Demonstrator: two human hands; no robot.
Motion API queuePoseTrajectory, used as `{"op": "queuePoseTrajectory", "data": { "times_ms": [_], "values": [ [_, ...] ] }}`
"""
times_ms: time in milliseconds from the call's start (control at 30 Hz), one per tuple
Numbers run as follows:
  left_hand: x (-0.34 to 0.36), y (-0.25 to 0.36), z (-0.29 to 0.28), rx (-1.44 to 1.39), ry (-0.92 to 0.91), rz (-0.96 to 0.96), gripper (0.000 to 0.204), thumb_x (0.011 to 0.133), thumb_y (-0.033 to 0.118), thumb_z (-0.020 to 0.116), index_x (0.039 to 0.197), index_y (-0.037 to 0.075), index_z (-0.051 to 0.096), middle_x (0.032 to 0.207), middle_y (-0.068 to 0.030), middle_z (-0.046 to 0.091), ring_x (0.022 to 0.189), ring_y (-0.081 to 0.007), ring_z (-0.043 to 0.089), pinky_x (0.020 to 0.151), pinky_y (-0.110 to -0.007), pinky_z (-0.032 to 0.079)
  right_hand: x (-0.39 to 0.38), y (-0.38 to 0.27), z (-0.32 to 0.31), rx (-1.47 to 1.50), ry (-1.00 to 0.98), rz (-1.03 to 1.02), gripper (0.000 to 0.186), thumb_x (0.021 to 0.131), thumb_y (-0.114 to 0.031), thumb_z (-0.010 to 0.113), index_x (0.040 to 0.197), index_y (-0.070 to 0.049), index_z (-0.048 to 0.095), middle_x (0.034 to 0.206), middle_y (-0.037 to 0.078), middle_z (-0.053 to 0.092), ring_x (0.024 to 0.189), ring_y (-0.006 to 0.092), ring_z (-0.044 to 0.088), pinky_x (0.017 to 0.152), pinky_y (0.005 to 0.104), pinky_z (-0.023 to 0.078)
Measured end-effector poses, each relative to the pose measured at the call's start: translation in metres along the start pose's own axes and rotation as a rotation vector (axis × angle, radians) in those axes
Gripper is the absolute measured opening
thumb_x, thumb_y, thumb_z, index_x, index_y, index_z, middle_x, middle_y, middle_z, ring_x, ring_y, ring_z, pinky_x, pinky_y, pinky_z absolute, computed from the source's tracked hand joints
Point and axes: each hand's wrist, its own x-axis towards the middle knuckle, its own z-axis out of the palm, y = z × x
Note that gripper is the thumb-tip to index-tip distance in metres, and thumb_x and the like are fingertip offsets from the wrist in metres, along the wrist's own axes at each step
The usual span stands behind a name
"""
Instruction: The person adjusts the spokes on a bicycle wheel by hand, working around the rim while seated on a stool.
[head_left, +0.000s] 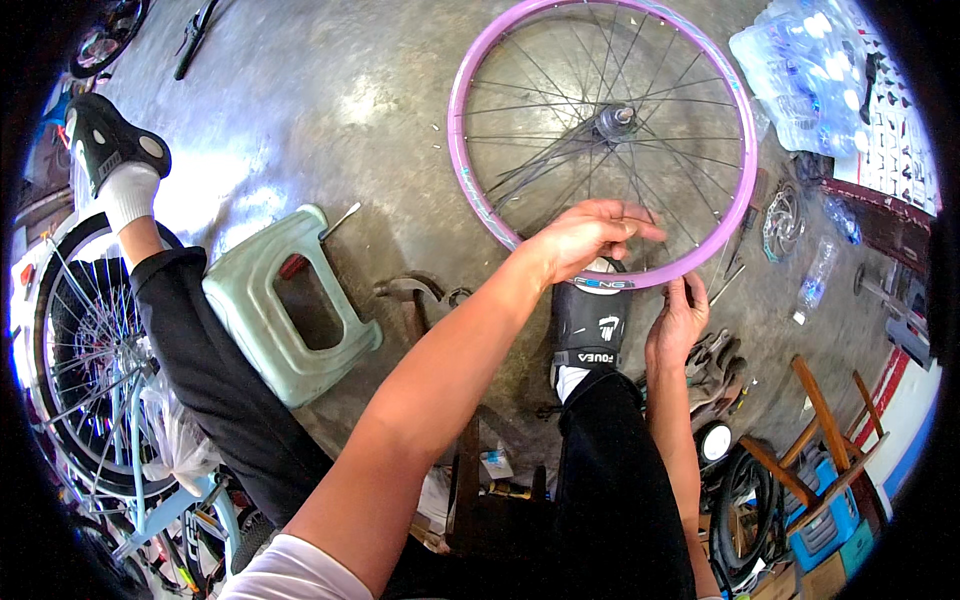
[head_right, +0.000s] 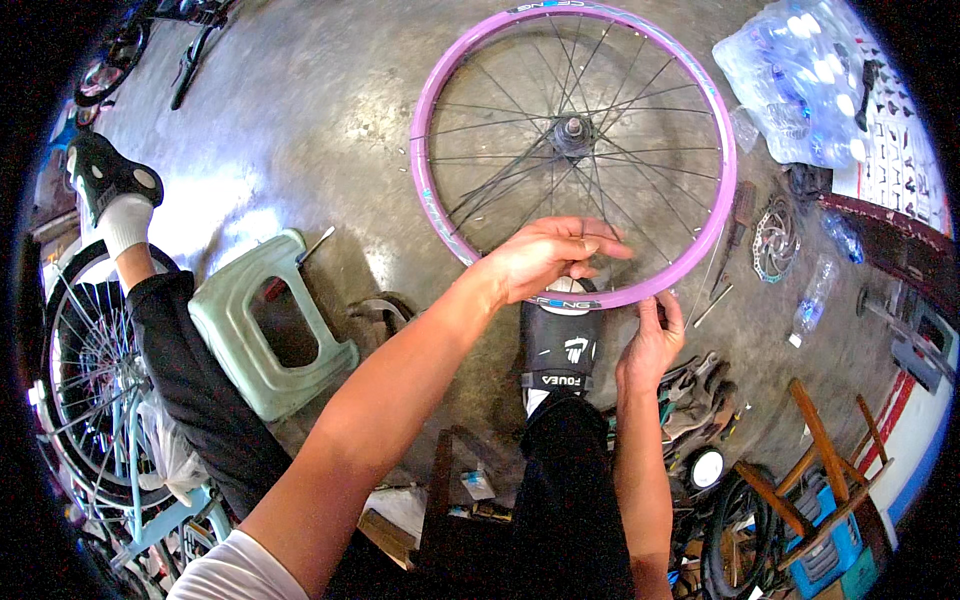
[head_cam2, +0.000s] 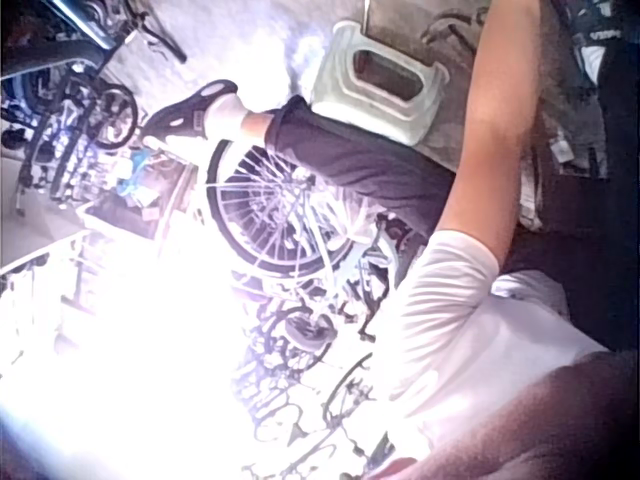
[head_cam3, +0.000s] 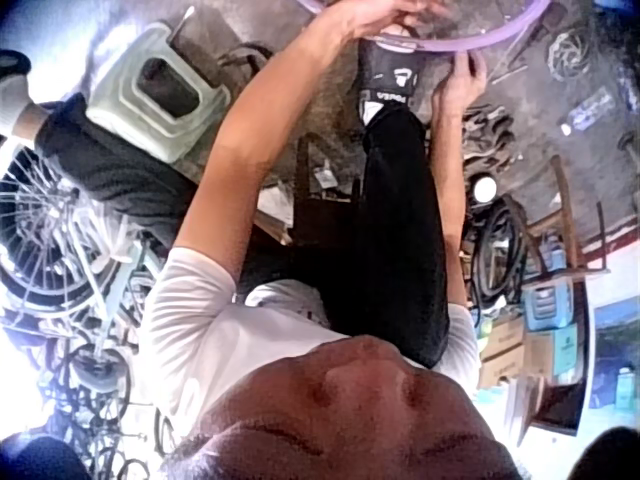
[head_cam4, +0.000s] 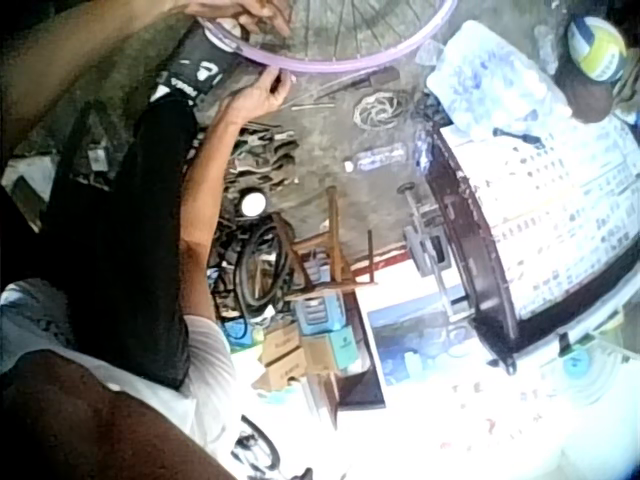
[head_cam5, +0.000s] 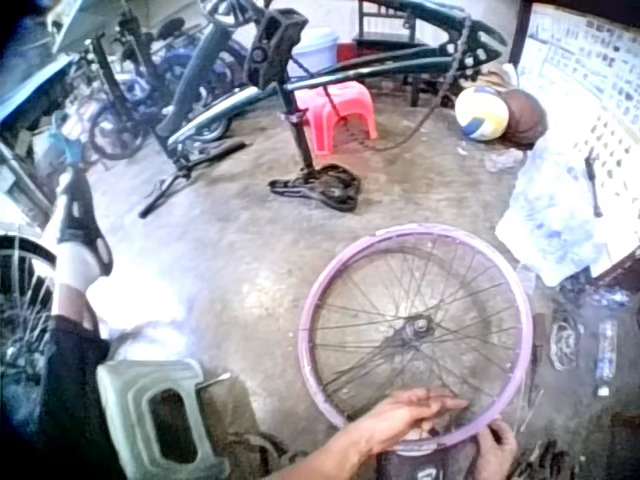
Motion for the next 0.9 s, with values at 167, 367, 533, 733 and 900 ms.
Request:
{"op": "queuePoseTrajectory", "data": {
  "times_ms": [167,367,533,733,900],
  "values": [
    [0.000,-0.001,0.004,0.016,0.008,0.009,0.040,0.103,0.005,0.054,0.142,-0.004,0.053,0.138,-0.0174,0.066,0.092,-0.0114,0.055,0.084,-0.026,0.046,0.005,0.004,-0.007,-0.157,-0.015,-0.117,0.012,0.096,-0.003,0.074,0.107,0.000,0.072,0.099,0.001,0.068,0.088,0.0103,0.059,0.084,0.0263,0.048],
    [-0.001,-0.002,0.004,0.025,-0.016,0.047,0.039,0.103,0.009,0.057,0.141,-0.002,0.054,0.139,-0.0164,0.065,0.106,-0.0139,0.056,0.089,-0.029,0.045,0.011,0.000,-0.013,-0.315,-0.069,-0.203,0.008,0.093,-0.002,0.076,0.099,-0.001,0.072,0.095,-0.002,0.062,0.086,0.0092,0.056,0.080,0.0242,0.046],
    [0.004,-0.005,-0.004,-0.023,-0.050,0.025,0.037,0.103,0.010,0.059,0.139,-0.001,0.056,0.141,-0.0143,0.064,0.104,-0.0126,0.055,0.084,-0.029,0.042,0.011,-0.002,-0.012,-0.340,-0.086,-0.234,0.008,0.095,-0.003,0.076,0.101,-0.002,0.072,0.091,-0.003,0.061,0.083,0.0071,0.054,0.078,0.0240,0.045],
    [0.004,-0.003,-0.003,-0.019,-0.069,0.026,0.045,0.103,0.014,0.061,0.142,-0.005,0.050,0.138,-0.0184,0.064,0.100,-0.0115,0.054,0.084,-0.028,0.042,0.011,0.002,-0.014,-0.343,-0.096,-0.233,0.007,0.095,-0.004,0.076,0.101,-0.003,0.071,0.090,-0.004,0.060,0.081,0.0054,0.053,0.075,0.0226,0.045],
    [0.003,-0.003,0.000,-0.010,-0.059,0.026,0.047,0.103,0.018,0.064,0.143,-0.003,0.051,0.136,-0.0164,0.065,0.101,-0.0119,0.054,0.087,-0.028,0.043,0.012,0.002,-0.012,-0.314,-0.097,-0.237,0.010,0.094,-0.004,0.077,0.101,0.000,0.071,0.092,-0.003,0.055,0.078,0.0066,0.049,0.071,0.0225,0.043]
  ]
}}
